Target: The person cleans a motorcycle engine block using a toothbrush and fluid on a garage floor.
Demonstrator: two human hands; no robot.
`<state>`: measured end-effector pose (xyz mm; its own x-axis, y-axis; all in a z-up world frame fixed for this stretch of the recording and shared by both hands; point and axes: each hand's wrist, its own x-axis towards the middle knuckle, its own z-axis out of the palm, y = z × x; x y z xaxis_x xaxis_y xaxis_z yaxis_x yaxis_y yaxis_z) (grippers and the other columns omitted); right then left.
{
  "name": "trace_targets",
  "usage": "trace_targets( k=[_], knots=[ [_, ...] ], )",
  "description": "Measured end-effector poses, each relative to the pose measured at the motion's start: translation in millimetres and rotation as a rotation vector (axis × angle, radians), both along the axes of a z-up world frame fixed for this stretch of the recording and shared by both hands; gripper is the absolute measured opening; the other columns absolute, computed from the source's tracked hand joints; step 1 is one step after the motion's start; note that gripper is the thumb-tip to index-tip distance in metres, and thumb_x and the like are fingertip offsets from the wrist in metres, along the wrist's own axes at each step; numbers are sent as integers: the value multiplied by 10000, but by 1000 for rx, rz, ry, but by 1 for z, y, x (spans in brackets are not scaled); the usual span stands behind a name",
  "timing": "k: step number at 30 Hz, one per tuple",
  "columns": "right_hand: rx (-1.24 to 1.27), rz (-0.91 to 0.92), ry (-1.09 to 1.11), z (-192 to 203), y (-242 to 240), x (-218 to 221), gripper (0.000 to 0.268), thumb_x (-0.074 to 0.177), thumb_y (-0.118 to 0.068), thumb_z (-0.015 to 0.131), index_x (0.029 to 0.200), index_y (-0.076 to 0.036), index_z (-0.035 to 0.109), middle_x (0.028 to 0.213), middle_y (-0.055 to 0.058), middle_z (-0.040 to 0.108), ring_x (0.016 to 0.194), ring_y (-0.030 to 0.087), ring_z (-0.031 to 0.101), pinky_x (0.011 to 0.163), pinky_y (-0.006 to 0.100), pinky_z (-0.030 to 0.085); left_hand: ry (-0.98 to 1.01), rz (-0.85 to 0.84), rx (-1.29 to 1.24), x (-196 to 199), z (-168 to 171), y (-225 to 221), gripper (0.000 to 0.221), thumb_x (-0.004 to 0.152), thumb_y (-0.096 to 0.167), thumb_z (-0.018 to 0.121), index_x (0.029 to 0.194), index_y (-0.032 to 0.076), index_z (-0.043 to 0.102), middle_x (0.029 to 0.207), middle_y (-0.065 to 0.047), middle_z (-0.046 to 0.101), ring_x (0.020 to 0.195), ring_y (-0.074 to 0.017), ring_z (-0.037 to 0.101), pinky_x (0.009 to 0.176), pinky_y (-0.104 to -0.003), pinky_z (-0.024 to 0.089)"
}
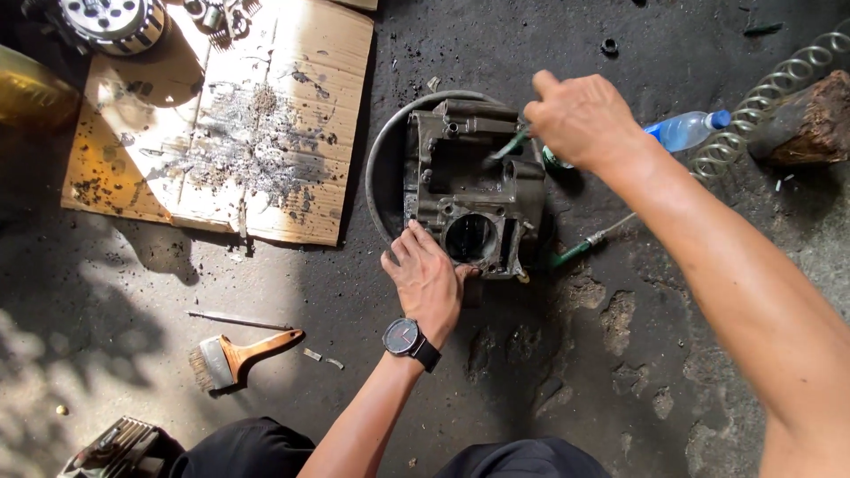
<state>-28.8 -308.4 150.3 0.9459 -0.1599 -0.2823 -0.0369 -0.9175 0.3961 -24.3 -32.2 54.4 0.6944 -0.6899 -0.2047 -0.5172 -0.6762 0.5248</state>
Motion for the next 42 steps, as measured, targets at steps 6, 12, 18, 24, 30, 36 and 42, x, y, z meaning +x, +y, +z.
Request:
trace_targets(
  k=[6,12,18,24,30,36,42],
  knots=[
    [124,-49,-152,-32,3,6,203,943,-226,648,820,-85,729,829,105,690,780,295,711,675,441,583,1,-21,10,0,-7,0,1142,739,487,822,1431,-216,246,1368,-295,435,1255,-398,436,1072,-623,329],
    [-19,126,-204,-25,27,16,158,868,-74,583,770,-100,705,860,85,700,840,250,716,715,378,595,-37,-21,-16,0,-6,-1,1144,744,491,824,1441,-216,255,1367,-284,449,1247,-397,446,1078,-624,316],
    [18,-186,-12,-39,-2,6,137,878,-113,620,799,-135,730,821,123,716,762,283,715,676,441,580,-35,-4,-78,0,-6,6,1104,764,464,828,1440,-214,279,1341,-269,469,1245,-397,458,1060,-599,329],
    [-23,22,-155,-50,24,43,209,834,-81,621,690,-137,761,750,66,722,762,219,715,731,401,574,-16,-7,-32,3,0,3,1123,723,466,836,1432,-203,278,1326,-255,467,1232,-403,453,1049,-591,324],
    [-134,-111,-17,-28,-16,-8,212,923,-141,623,763,-144,762,775,105,718,777,223,717,732,409,542,-6,-18,-52,2,-9,2,1152,738,495,833,1448,-213,265,1317,-256,460,1222,-390,454,1076,-600,314],
    [7,4,-285,-44,-8,6,175,867,-128,622,752,-125,754,798,106,714,813,291,708,763,435,533,-37,-33,-37,6,-5,8,1101,738,465,841,1427,-198,294,1317,-244,469,1221,-400,450,1045,-588,324],
    [-27,-33,-311,-49,-6,-11,181,943,-149,647,798,-155,755,806,90,709,802,246,709,789,424,554,-39,-45,-21,5,-4,4,1118,752,486,839,1438,-203,288,1307,-254,463,1189,-381,456,1035,-562,338]
  ],
)
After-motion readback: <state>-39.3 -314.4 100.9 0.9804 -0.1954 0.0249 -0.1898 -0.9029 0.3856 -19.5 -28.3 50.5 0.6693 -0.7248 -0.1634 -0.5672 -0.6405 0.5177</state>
